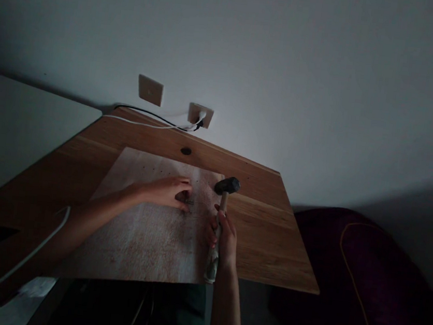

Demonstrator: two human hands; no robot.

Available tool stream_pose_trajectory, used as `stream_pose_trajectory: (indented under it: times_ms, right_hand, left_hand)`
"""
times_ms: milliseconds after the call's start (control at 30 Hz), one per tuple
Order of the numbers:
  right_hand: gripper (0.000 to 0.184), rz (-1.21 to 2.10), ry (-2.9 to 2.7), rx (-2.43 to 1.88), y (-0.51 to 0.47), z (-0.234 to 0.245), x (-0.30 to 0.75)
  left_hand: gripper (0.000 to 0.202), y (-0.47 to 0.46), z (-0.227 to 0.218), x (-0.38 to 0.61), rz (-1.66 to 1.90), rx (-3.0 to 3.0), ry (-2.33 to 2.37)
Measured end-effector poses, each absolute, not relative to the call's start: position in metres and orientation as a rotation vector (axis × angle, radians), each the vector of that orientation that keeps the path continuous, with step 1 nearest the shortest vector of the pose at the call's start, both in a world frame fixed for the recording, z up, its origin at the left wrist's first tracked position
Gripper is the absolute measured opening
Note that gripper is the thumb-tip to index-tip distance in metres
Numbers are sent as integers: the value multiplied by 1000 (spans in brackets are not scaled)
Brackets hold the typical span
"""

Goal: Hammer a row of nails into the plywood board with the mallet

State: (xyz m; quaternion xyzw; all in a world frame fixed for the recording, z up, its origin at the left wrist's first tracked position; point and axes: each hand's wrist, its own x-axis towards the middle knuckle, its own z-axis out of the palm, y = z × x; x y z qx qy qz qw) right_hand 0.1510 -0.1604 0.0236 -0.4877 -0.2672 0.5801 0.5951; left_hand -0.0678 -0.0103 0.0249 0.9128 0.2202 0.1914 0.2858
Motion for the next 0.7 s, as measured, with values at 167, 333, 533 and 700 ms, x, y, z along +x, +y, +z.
stream_pose_trajectory:
  times_ms: [167,333,533,700]
  right_hand:
    - [49,1351,-611,-1125,-161,23,150]
    - [43,1348,-590,-1100,-162,22,150]
    - [47,1366,-570,-1116,-162,23,151]
    - [45,1361,-567,-1105,-162,21,152]
  left_hand:
    - [41,-14,20,-73,541,2419,562]
    - [56,-25,17,-68,522,2611,658]
    - [55,-25,17,-68,529,2723,671]
    - [50,-23,19,-70,545,2747,625]
